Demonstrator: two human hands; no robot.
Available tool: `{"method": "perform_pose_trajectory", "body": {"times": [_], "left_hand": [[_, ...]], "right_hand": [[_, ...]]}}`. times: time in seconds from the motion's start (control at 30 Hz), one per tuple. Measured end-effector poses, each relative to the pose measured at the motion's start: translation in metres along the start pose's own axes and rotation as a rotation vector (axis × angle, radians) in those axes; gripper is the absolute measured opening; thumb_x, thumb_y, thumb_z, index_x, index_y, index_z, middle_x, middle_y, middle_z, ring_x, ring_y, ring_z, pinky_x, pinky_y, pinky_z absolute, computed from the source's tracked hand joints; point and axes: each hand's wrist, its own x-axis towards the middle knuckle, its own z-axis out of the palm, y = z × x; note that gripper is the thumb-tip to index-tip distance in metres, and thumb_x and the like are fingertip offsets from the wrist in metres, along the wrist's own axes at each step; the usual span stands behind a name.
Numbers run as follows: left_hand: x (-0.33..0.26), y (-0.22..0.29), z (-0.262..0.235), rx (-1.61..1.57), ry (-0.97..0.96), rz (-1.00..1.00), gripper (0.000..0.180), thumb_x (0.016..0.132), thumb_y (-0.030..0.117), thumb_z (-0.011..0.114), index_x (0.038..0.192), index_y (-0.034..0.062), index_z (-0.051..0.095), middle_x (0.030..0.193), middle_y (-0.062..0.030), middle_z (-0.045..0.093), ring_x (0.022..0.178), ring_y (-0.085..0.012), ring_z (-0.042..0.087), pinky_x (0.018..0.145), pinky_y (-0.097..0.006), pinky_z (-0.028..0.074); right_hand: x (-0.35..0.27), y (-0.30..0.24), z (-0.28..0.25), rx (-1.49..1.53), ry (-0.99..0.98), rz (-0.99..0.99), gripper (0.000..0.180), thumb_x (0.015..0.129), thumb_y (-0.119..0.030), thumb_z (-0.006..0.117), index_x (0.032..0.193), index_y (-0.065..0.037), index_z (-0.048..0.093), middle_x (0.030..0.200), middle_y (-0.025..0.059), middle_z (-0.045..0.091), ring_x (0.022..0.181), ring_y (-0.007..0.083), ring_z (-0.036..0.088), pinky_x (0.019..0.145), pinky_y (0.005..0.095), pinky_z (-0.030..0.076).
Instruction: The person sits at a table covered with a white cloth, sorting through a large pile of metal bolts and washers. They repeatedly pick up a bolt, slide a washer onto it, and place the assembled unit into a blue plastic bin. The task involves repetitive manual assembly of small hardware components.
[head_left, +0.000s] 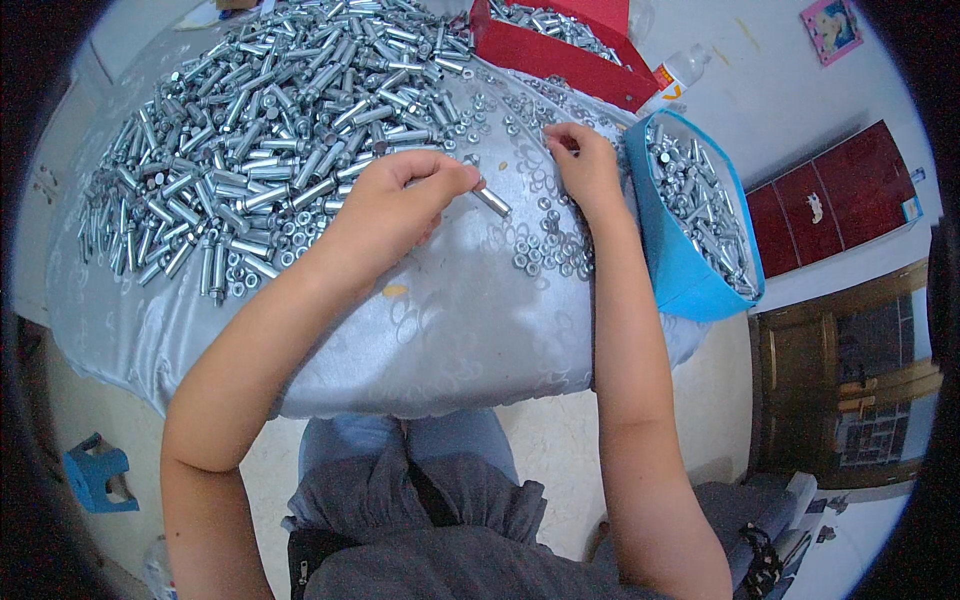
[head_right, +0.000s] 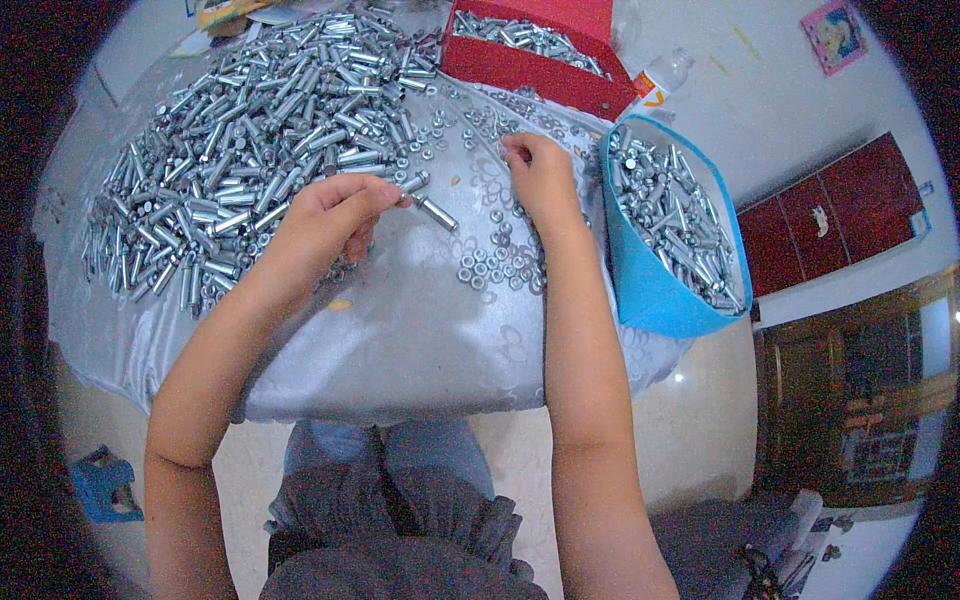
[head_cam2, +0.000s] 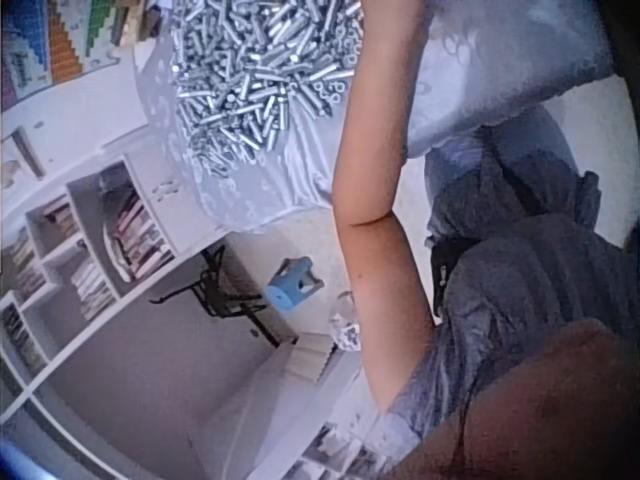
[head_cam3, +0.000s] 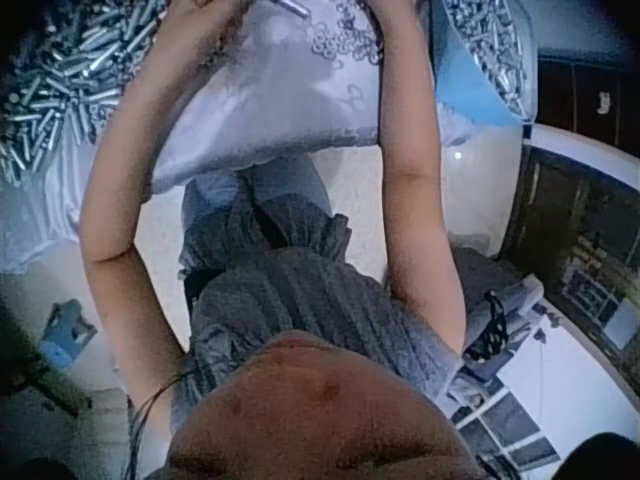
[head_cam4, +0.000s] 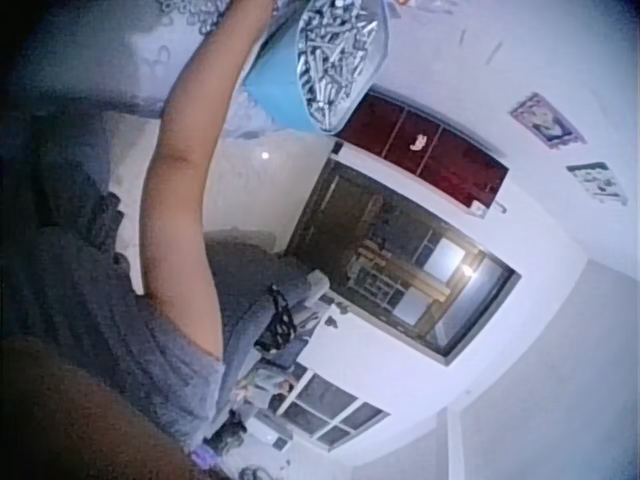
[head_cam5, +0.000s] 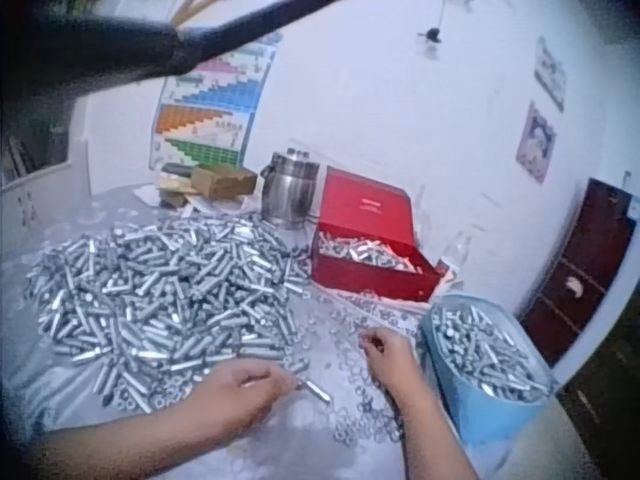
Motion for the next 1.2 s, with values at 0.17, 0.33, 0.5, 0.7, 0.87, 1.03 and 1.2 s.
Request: {"method": "perform_pose_trajectory", "body": {"times": [0.17,0.33,0.5,0.7,0.87,1.03,1.2], "left_hand": [[-0.001,0.001,0.002,0.009,-0.007,-0.005,0.022,0.081,0.026,0.055,0.085,0.0055,0.063,0.054,0.0043,0.041,0.047,-0.0053,0.037,0.045,-0.020,0.028],[0.001,-0.001,0.001,0.005,0.010,0.000,0.022,0.081,0.025,0.054,0.085,0.0051,0.063,0.053,0.0044,0.040,0.047,-0.0054,0.036,0.044,-0.020,0.028],[0.001,-0.001,-0.001,0.002,-0.010,0.010,0.023,0.081,0.025,0.054,0.085,0.0044,0.062,0.053,0.0048,0.040,0.047,-0.0051,0.036,0.044,-0.020,0.027],[0.003,-0.003,0.000,-0.003,0.004,-0.011,0.022,0.081,0.024,0.054,0.086,0.0045,0.062,0.053,0.0050,0.040,0.045,-0.0047,0.034,0.043,-0.020,0.026],[0.004,-0.004,0.003,0.003,0.006,-0.044,0.021,0.081,0.024,0.054,0.085,0.0047,0.062,0.052,0.0053,0.039,0.045,-0.0043,0.034,0.042,-0.020,0.025],[0.004,-0.002,-0.002,-0.031,0.036,-0.019,0.020,0.080,0.023,0.055,0.085,0.0054,0.063,0.054,0.0054,0.042,0.046,-0.0035,0.035,0.043,-0.019,0.026],[0.004,0.000,-0.006,-0.036,0.057,-0.006,0.020,0.080,0.023,0.055,0.084,0.0048,0.062,0.054,0.0053,0.042,0.047,-0.0037,0.036,0.043,-0.019,0.026]], "right_hand": [[-0.001,0.003,0.001,-0.083,0.003,-0.056,0.017,0.074,-0.009,0.058,0.089,-0.004,0.064,0.085,0.0194,0.060,0.082,0.0324,0.057,0.076,0.0358,0.044],[0.000,0.000,-0.002,-0.100,-0.055,0.004,0.015,0.074,-0.009,0.057,0.087,-0.004,0.065,0.086,0.0199,0.059,0.082,0.0332,0.057,0.077,0.0361,0.044],[0.000,-0.003,-0.004,-0.105,-0.051,-0.016,0.016,0.073,-0.008,0.058,0.087,-0.003,0.064,0.083,0.0198,0.060,0.078,0.0321,0.058,0.073,0.0353,0.045],[0.000,-0.003,-0.006,0.028,-0.021,0.041,0.014,0.071,-0.008,0.059,0.082,0.001,0.062,0.073,0.0167,0.061,0.068,0.0254,0.060,0.065,0.0319,0.047],[-0.001,-0.006,-0.008,0.033,0.013,0.050,0.013,0.070,-0.008,0.059,0.080,0.002,0.061,0.072,0.0155,0.061,0.067,0.0237,0.060,0.064,0.0299,0.047],[-0.001,-0.019,-0.025,0.154,0.133,0.089,0.012,0.072,-0.008,0.060,0.080,0.001,0.060,0.070,0.0097,0.062,0.063,0.0153,0.058,0.060,0.0263,0.046],[-0.012,-0.062,-0.032,0.791,-0.191,0.139,0.013,0.074,-0.007,0.061,0.085,0.000,0.058,0.072,0.0045,0.060,0.065,0.0093,0.055,0.059,0.0212,0.043]]}}
